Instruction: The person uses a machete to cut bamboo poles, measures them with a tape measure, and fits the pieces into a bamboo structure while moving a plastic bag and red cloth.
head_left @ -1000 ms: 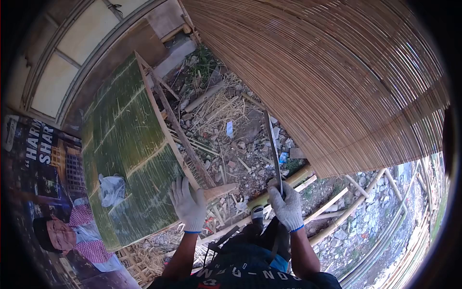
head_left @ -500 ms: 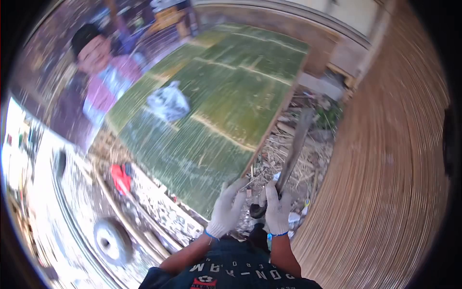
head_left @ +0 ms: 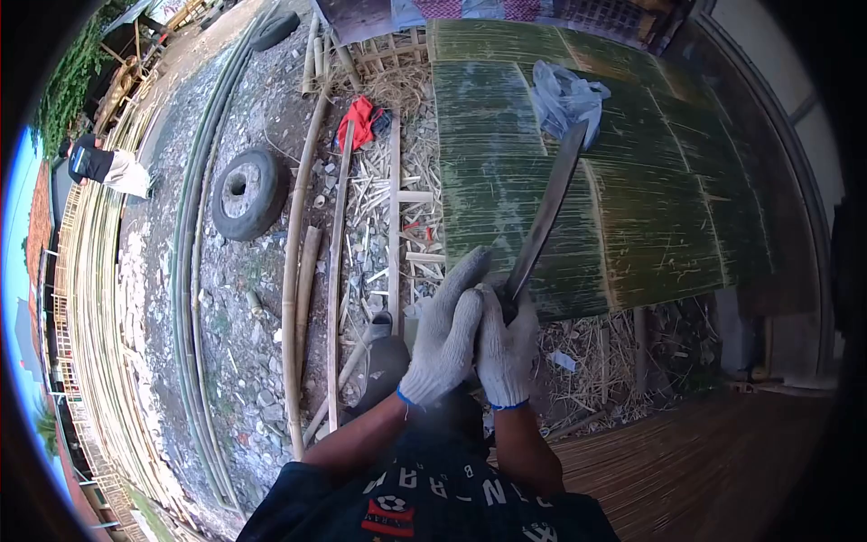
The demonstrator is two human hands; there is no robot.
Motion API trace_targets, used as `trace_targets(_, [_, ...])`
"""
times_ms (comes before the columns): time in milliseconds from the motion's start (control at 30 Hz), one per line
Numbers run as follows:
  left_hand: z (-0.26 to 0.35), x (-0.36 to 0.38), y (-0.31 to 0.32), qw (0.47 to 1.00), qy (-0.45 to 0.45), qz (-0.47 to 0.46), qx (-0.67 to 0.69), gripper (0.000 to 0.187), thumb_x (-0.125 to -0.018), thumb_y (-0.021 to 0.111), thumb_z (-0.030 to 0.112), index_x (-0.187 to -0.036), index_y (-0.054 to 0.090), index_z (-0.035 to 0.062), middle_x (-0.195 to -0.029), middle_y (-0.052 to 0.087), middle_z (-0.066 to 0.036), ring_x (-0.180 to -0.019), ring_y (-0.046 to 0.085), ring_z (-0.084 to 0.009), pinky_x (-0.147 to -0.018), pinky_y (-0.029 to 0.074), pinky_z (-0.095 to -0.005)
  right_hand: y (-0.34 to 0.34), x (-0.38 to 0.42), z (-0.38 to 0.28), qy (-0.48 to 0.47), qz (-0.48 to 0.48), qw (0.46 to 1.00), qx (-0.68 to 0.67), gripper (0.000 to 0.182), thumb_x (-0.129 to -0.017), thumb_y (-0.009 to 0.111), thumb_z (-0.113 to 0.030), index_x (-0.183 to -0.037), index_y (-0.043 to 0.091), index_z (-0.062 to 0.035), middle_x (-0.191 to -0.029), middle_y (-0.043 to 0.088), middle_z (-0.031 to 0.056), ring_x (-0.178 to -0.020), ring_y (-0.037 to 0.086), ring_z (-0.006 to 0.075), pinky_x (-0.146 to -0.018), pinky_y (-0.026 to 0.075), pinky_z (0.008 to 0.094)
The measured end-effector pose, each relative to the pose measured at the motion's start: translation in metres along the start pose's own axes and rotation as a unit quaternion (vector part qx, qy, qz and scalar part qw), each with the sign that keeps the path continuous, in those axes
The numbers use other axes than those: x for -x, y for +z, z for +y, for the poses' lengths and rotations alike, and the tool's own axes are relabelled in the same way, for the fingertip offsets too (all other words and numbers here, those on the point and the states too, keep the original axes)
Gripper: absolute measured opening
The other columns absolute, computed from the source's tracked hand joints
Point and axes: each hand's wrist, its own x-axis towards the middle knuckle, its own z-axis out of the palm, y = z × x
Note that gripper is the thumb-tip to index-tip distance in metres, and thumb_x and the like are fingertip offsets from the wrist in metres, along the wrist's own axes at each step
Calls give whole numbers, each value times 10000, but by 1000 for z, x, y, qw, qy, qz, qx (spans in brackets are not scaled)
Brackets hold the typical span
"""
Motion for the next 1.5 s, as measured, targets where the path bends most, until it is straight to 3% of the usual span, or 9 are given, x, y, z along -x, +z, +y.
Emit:
trace_targets(267, [-18,-2,-69,996,-35,64,-60,678,-1111,389,482,-1507,459,-65,-1402,605,-206,-1233,631,-264,-1033,516,-366,70,-2,10,22,-66,997,28,187,-1021,677,-136,-1154,595,-32,-943,679,39,-832,665,86,-724,546,269])
trace_targets(300, [-10,-7,-74,994,-79,75,-10,542,-1079,435,315,-1454,538,-63,-1386,631,-219,-1304,579,-315,-1150,398,-404,79,-3,15,10,-57,997,42,196,-1019,680,-139,-1160,596,-33,-944,678,40,-833,666,86,-727,547,268])
trace_targets(367, [-21,-21,-93,996,-60,60,-19,543,-1079,432,315,-1452,536,-66,-1354,653,-216,-1285,590,-309,-1134,415,-409,99,-10,24,-19,-33,997,65,214,-1014,688,-144,-1172,597,-33,-945,677,42,-835,668,87,-735,547,265])
trace_targets(500, [-31,-59,-143,993,-99,-27,64,481,-1056,467,213,-1445,543,-59,-1384,642,-230,-1286,610,-362,-1150,408,-434,146,-40,25,14,47,998,45,274,-996,710,-172,-1187,600,-8,-932,672,39,-813,650,83,-749,532,256])
trace_targets(733, [-49,-142,-292,962,46,-229,-143,462,-956,620,148,-1400,591,23,-1399,615,-209,-1345,540,-437,-1196,382,-524,221,-157,17,-68,220,973,27,226,-1033,660,-218,-1140,620,-23,-779,574,-12,-650,547,81,-626,481,248])
trace_targets(833, [-52,-155,-372,948,-72,-223,-216,465,-922,591,115,-1365,619,-23,-1384,632,-233,-1355,553,-414,-1166,410,-469,233,-211,8,-83,283,952,79,221,-1030,674,-232,-1133,636,-40,-736,545,-17,-630,528,73,-591,438,237])
trace_targets(1067, [-42,-172,-534,902,-173,-113,-380,347,-1012,568,168,-1284,678,-16,-1279,692,-238,-1205,664,-389,-1039,507,-440,229,-268,16,-44,389,910,134,326,-1013,664,-327,-1125,643,-22,-702,553,-1,-607,532,86,-588,442,263])
trace_targets(1200, [-26,-219,-548,894,-193,-60,-399,374,-1032,542,178,-1328,668,-14,-1300,694,-238,-1220,676,-360,-1041,505,-419,226,-274,27,-40,427,891,147,378,-1015,653,-356,-1128,658,5,-712,557,10,-620,536,100,-596,443,276])
trace_targets(1500, [-26,-376,-505,915,-141,-216,-309,376,-967,566,106,-1310,674,-4,-1297,695,-233,-1244,660,-376,-1067,499,-422,231,-286,33,-21,517,836,184,345,-1044,641,-307,-1199,646,1,-733,522,-12,-596,506,96,-574,431,261])
